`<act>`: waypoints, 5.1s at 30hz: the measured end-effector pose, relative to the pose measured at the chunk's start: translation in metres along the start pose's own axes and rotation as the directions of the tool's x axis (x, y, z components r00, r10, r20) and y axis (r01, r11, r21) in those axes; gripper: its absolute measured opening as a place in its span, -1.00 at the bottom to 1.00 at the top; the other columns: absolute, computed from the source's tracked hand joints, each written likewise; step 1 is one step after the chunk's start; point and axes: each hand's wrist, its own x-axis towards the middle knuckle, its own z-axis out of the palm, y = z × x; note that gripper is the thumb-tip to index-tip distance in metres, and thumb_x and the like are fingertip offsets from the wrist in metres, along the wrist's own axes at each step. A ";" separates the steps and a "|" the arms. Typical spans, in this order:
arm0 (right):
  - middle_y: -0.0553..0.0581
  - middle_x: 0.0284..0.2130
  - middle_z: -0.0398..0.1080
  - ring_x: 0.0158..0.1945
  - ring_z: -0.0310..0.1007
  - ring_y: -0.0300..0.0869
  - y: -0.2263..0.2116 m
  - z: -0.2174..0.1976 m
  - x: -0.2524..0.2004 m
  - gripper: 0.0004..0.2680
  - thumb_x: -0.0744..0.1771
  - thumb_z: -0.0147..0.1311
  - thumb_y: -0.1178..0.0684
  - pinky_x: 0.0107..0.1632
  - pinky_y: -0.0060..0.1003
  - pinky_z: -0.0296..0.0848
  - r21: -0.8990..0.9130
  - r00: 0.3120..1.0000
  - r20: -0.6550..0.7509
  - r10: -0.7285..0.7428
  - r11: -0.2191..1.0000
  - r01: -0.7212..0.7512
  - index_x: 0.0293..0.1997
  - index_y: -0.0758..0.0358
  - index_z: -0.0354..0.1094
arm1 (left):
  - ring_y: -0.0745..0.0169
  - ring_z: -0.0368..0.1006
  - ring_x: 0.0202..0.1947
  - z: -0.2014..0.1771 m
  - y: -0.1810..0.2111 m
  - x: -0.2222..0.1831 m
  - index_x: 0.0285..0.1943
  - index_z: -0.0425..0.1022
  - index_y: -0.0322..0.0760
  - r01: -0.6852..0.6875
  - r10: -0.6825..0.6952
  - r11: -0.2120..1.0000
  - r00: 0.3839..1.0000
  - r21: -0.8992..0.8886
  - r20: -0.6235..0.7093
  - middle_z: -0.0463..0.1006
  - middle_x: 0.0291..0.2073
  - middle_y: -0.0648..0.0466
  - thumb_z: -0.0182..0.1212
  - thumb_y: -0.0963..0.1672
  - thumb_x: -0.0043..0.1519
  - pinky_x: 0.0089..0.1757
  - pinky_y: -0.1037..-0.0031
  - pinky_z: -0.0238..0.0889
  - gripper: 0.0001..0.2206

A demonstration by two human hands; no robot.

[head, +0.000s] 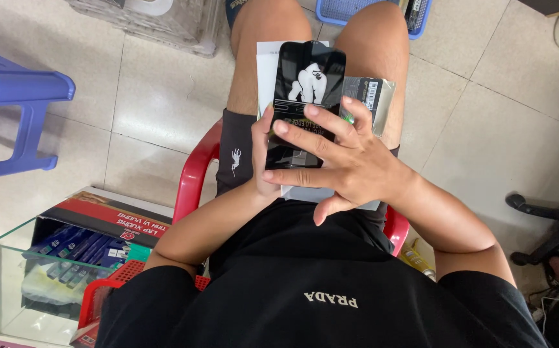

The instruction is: The recorder is unboxing a screen protector from its commercial packaging.

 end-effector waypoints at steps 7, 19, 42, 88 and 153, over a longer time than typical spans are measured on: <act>0.22 0.48 0.11 0.56 -0.20 0.10 0.021 -0.010 0.000 -0.30 0.37 -0.72 -0.64 0.50 0.08 -0.48 0.001 0.992 0.020 0.123 0.992 -0.123 0.31 -0.35 0.55 | 0.22 0.52 0.01 -0.012 -0.015 -0.003 0.25 0.42 -0.30 -0.024 0.025 0.999 0.999 0.021 -0.023 0.55 0.03 0.03 -0.27 0.14 0.52 0.03 0.39 0.39 -0.47; 0.47 0.50 -0.02 0.61 -0.28 0.13 0.061 -0.048 -0.010 -0.28 0.44 -0.71 -0.61 0.58 0.04 -0.48 0.011 0.958 -0.150 0.246 0.969 -0.248 0.30 -0.05 0.55 | 0.26 0.47 -0.11 0.017 -0.024 -0.012 0.23 0.39 -0.45 0.100 -0.162 0.969 0.949 0.228 0.270 0.56 -0.13 -0.07 -0.35 0.26 0.50 -0.08 0.46 0.34 -0.27; 0.28 -0.24 0.52 -0.40 0.45 -0.27 0.027 -0.110 -0.082 -0.86 0.36 0.23 0.22 -0.32 -0.52 0.39 0.608 0.566 -0.164 0.808 0.534 -0.587 -0.03 0.47 0.46 | -0.06 0.50 -0.43 0.046 0.044 0.000 0.23 0.49 -0.36 -0.427 -0.156 0.055 0.889 0.902 0.430 0.57 -0.37 -0.14 0.11 -0.12 0.44 -0.31 0.35 0.33 -0.74; 0.01 -0.61 0.01 -0.58 -0.03 -0.17 0.029 -0.061 -0.229 -0.68 0.53 -0.26 0.00 -0.38 -0.25 0.15 0.550 0.153 -0.803 0.576 0.816 -0.179 -0.46 0.05 0.11 | 0.32 0.68 -0.26 0.077 0.039 0.014 -0.04 0.66 -0.34 -0.615 0.112 0.037 0.786 0.788 0.608 0.71 -0.17 -0.01 0.35 -0.29 0.23 -0.28 0.60 0.48 -0.84; 0.05 -0.13 0.56 -0.12 0.62 -0.29 -0.032 -0.145 0.090 -0.71 0.44 0.34 0.21 -0.18 -0.56 0.43 0.020 0.869 -0.181 0.461 0.885 -0.465 0.23 0.35 0.25 | 0.53 0.37 -0.25 0.077 0.057 0.003 0.03 0.48 -0.51 -0.595 0.477 0.321 0.774 0.737 0.417 0.52 -0.25 0.16 0.28 -0.14 0.40 -0.17 0.66 0.25 -0.77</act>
